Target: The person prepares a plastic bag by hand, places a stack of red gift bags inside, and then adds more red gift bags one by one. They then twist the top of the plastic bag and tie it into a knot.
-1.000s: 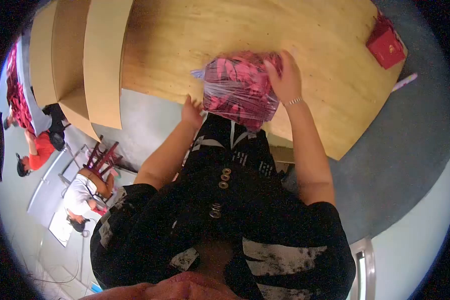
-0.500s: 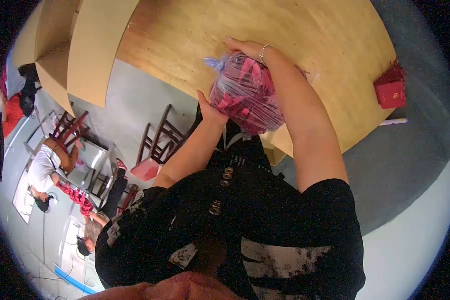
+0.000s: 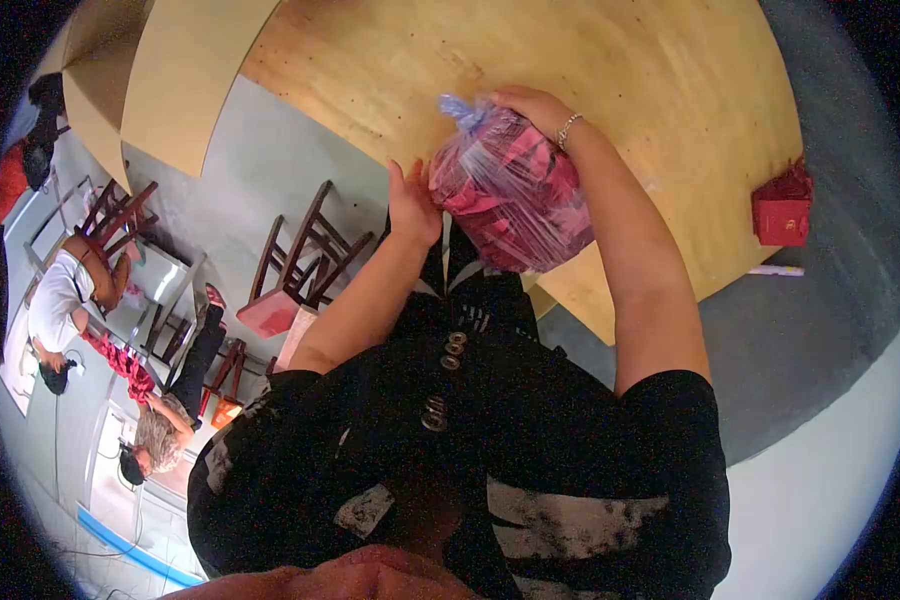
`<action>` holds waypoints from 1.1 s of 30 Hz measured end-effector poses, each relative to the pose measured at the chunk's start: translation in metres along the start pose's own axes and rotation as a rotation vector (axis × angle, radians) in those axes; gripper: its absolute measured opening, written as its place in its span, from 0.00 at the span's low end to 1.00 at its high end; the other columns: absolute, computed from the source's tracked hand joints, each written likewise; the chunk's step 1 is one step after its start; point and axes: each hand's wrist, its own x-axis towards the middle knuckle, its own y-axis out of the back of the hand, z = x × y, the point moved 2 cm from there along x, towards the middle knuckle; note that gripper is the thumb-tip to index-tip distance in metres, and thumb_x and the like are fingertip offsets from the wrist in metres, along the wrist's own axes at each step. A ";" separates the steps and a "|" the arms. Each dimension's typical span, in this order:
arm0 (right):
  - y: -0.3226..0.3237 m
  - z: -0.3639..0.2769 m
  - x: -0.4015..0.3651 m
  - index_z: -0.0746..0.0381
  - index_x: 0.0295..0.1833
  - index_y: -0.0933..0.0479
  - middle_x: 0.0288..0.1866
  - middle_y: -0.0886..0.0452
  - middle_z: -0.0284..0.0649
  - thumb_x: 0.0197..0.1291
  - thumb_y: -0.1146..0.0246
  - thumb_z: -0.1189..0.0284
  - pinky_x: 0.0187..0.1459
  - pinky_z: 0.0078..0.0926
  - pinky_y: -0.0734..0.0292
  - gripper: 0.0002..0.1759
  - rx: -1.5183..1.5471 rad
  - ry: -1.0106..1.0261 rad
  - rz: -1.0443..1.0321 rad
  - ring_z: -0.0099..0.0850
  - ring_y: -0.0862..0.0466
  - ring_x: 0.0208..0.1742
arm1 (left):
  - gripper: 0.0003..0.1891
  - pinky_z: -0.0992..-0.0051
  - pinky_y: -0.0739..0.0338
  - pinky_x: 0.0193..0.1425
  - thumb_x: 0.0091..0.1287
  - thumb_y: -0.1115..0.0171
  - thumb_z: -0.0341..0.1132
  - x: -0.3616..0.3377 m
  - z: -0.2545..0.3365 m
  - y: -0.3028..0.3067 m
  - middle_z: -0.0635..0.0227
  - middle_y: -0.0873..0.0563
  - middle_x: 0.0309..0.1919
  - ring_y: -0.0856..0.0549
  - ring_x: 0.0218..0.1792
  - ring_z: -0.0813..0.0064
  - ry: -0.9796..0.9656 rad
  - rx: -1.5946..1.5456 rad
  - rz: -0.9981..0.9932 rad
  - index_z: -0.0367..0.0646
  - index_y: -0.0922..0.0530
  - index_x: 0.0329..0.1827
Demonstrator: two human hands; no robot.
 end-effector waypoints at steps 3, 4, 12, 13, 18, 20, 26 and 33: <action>0.000 -0.005 -0.003 0.63 0.60 0.25 0.54 0.21 0.36 0.67 0.47 0.55 0.61 0.22 0.35 0.25 -0.016 -0.023 0.031 0.25 0.26 0.56 | 0.40 0.66 0.43 0.71 0.71 0.69 0.64 -0.012 -0.007 -0.001 0.58 0.31 0.67 0.33 0.67 0.61 -0.183 0.150 0.162 0.35 0.40 0.70; 0.000 -0.003 -0.002 0.63 0.60 0.25 0.54 0.21 0.36 0.67 0.47 0.55 0.61 0.22 0.35 0.25 -0.018 -0.025 0.032 0.25 0.26 0.56 | 0.38 0.69 0.42 0.70 0.72 0.68 0.62 -0.011 -0.007 -0.010 0.58 0.31 0.66 0.32 0.66 0.63 -0.195 0.155 0.015 0.35 0.40 0.70; 0.007 0.016 0.009 0.66 0.54 0.22 0.52 0.20 0.36 0.65 0.44 0.56 0.59 0.22 0.34 0.25 -0.029 0.049 0.135 0.25 0.24 0.53 | 0.32 0.70 0.27 0.53 0.75 0.61 0.52 0.000 -0.009 -0.022 0.52 0.15 0.43 0.18 0.46 0.62 -0.530 0.618 0.266 0.26 0.22 0.48; 0.008 0.020 0.010 0.66 0.52 0.21 0.50 0.19 0.36 0.66 0.44 0.57 0.57 0.22 0.33 0.23 -0.062 0.088 0.191 0.25 0.23 0.51 | 0.31 0.70 0.26 0.52 0.75 0.61 0.51 0.004 -0.009 -0.020 0.50 0.15 0.42 0.17 0.44 0.61 -0.576 0.675 0.333 0.26 0.21 0.47; 0.011 0.012 0.002 0.66 0.55 0.23 0.52 0.19 0.38 0.66 0.47 0.55 0.58 0.21 0.33 0.26 -0.342 -0.048 0.281 0.26 0.23 0.53 | 0.31 0.69 0.26 0.52 0.74 0.61 0.51 0.010 -0.008 -0.010 0.50 0.15 0.40 0.16 0.44 0.60 -0.635 0.762 0.390 0.26 0.21 0.46; 0.013 -0.003 -0.013 0.65 0.60 0.26 0.57 0.21 0.41 0.68 0.53 0.48 0.61 0.22 0.35 0.32 -0.575 -0.067 0.376 0.28 0.24 0.57 | 0.30 0.70 0.28 0.56 0.74 0.61 0.53 0.005 -0.002 -0.013 0.53 0.16 0.47 0.18 0.49 0.61 -0.512 0.731 0.266 0.30 0.22 0.53; 0.038 0.049 -0.096 0.64 0.69 0.36 0.67 0.31 0.40 0.67 0.60 0.41 0.68 0.28 0.42 0.41 0.034 -0.169 0.220 0.31 0.31 0.67 | 0.37 0.60 0.40 0.70 0.69 0.67 0.66 -0.032 -0.072 0.040 0.65 0.34 0.69 0.36 0.69 0.63 0.213 0.174 0.289 0.47 0.40 0.71; 0.016 0.078 -0.108 0.61 0.71 0.40 0.67 0.31 0.45 0.62 0.56 0.37 0.66 0.29 0.37 0.45 0.121 -0.259 0.355 0.34 0.31 0.67 | 0.31 0.49 0.36 0.67 0.69 0.60 0.60 -0.030 -0.112 0.010 0.63 0.28 0.64 0.29 0.63 0.54 0.241 -0.228 -0.037 0.50 0.34 0.66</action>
